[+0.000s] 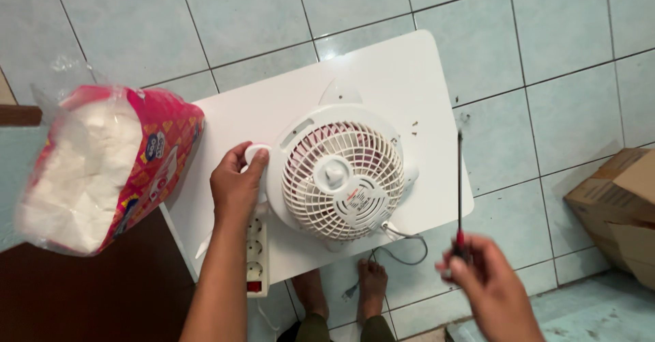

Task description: The person uses a screwdriver to tighten screws on the base of a white electric fan. They systematically work around the fan's mounting points, securing the unit to a white table surface.

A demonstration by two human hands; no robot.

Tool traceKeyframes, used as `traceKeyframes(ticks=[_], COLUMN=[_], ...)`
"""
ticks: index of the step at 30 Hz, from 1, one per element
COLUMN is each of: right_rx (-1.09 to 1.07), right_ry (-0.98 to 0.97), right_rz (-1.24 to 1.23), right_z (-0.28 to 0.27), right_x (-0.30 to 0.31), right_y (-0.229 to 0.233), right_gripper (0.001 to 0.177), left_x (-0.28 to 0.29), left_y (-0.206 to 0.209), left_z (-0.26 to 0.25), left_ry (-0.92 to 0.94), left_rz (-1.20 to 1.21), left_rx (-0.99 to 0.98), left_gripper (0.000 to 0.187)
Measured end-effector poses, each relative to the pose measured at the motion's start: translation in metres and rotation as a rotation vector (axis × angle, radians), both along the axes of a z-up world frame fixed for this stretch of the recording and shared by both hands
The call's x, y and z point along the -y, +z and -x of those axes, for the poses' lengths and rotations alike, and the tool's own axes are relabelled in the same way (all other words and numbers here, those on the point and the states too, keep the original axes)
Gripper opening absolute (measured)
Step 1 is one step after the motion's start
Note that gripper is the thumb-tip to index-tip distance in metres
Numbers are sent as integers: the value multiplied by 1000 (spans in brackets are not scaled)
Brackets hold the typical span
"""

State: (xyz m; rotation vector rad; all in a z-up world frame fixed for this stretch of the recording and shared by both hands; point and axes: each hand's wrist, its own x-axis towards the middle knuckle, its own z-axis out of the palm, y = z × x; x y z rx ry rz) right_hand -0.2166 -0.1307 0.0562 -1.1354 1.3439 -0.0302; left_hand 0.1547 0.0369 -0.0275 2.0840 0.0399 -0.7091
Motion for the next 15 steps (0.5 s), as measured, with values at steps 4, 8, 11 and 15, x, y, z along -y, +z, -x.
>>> traceKeyframes(ticks=[4,8,11,15], right_rx=[-101,-314,-391,-442], right_ry=[37,176,253,369], right_rz=[23,-7,25,130], right_z=[53,85,79,71], right_x=[-61,-123,-141,-142], right_y=[-15,-32,-38,-24], right_gripper=[35,36,36,37], left_x=[-9,-33,-44,-47], left_y=[19,37,30,-5], left_z=[23,89,148,213], left_ry=[47,168,182,350], left_rz=[-53,-188,-219,-175], left_rx=[358,410,333,-153], left_gripper=[46,29,22,29])
